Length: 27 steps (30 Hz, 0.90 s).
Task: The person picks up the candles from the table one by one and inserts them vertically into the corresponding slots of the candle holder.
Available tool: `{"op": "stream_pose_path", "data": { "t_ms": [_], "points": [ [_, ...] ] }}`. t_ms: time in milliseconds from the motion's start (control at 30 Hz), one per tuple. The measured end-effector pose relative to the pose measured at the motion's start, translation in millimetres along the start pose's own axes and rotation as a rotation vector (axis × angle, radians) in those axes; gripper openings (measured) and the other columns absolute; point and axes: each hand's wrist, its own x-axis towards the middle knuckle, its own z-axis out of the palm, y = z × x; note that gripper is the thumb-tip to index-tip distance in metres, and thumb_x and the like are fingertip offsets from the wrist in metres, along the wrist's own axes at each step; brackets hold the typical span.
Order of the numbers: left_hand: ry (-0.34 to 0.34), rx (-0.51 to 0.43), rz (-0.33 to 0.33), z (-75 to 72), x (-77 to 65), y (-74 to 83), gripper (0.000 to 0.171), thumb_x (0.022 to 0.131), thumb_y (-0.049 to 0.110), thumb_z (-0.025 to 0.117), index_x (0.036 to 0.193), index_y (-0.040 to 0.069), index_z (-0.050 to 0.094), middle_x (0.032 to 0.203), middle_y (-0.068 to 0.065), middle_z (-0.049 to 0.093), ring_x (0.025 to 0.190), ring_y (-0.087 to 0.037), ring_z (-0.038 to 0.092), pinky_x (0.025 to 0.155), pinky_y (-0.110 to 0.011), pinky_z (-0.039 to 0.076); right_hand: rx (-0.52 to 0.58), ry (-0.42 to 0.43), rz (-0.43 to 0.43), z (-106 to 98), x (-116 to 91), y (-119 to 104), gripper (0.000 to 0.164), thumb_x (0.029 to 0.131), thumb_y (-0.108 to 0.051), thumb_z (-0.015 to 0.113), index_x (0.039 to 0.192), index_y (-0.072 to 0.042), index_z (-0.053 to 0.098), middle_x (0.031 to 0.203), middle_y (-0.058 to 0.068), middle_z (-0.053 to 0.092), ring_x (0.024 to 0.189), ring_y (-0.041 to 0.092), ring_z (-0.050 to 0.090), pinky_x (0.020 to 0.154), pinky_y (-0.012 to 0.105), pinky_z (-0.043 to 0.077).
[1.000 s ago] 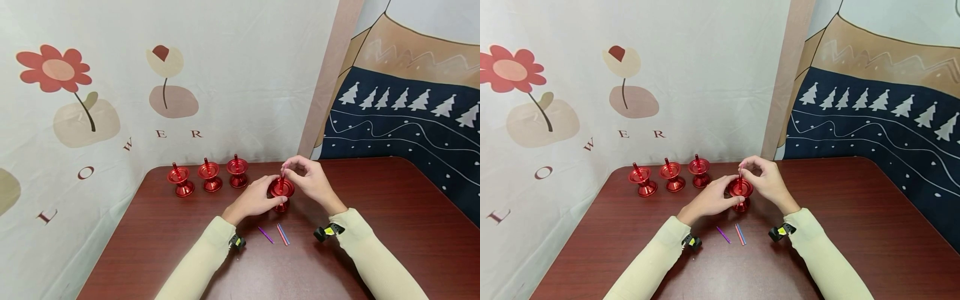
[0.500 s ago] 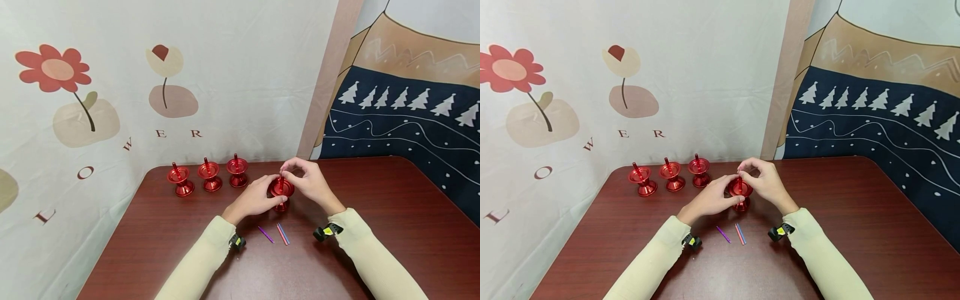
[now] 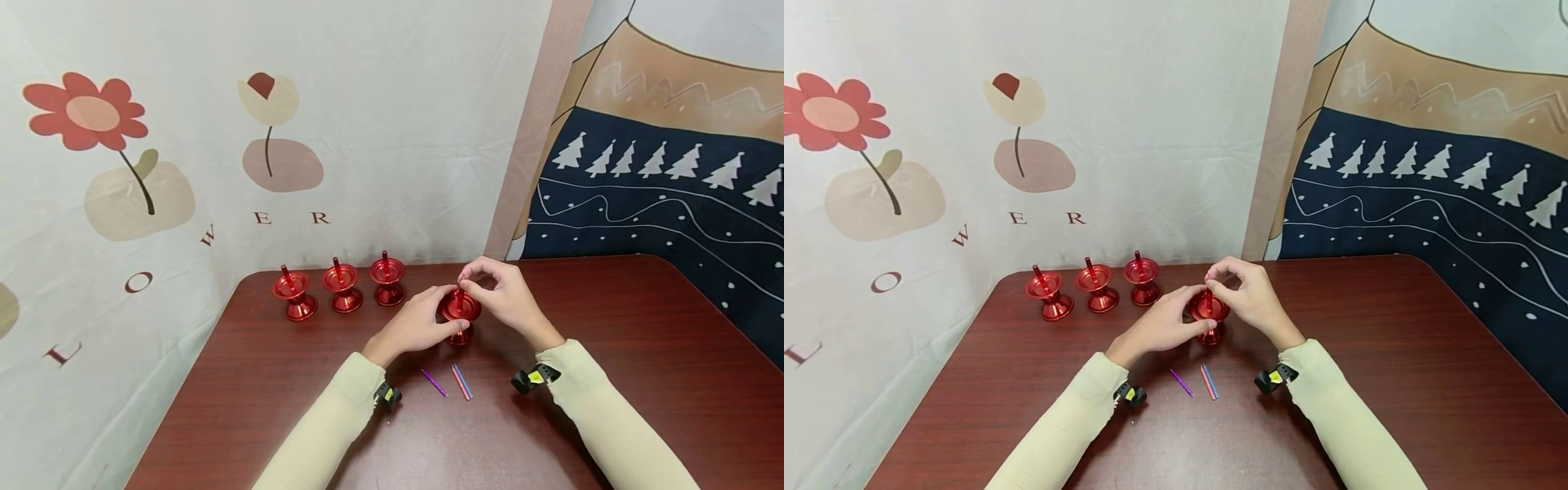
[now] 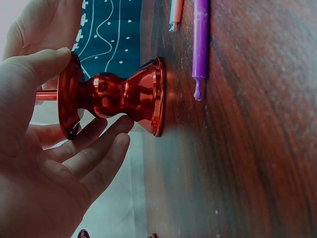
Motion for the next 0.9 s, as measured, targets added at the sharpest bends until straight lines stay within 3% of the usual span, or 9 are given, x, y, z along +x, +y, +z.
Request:
{"op": "stream_pose_path", "data": {
  "t_ms": [667,900],
  "points": [
    [-0.001,0.012,-0.005,0.8,0.9,-0.5,0.073,0.103,0.047,0.073,0.160,0.007,0.053,0.143,-0.009,0.067,0.131,-0.025,0.063,0.110,-0.040,0.053,-0.020,-0.026,-0.001,-1.1,-0.6,3.8,0.007,0.099,-0.001,0.079,0.104,-0.007,0.077,0.099,0.004,0.077,0.091,0.020,0.070,0.078,0.028,0.061],
    [-0.013,-0.011,0.007,-1.0,0.9,-2.7,0.075,0.102,0.048,0.074,0.161,0.006,0.052,0.150,-0.010,0.065,0.138,-0.026,0.060,0.114,-0.042,0.051,-0.022,-0.080,0.008,-3.2,-0.3,5.5,0.016,0.098,-0.002,0.080,0.113,-0.006,0.078,0.105,0.004,0.076,0.096,0.022,0.070,0.084,0.032,0.063]
  ]
}}
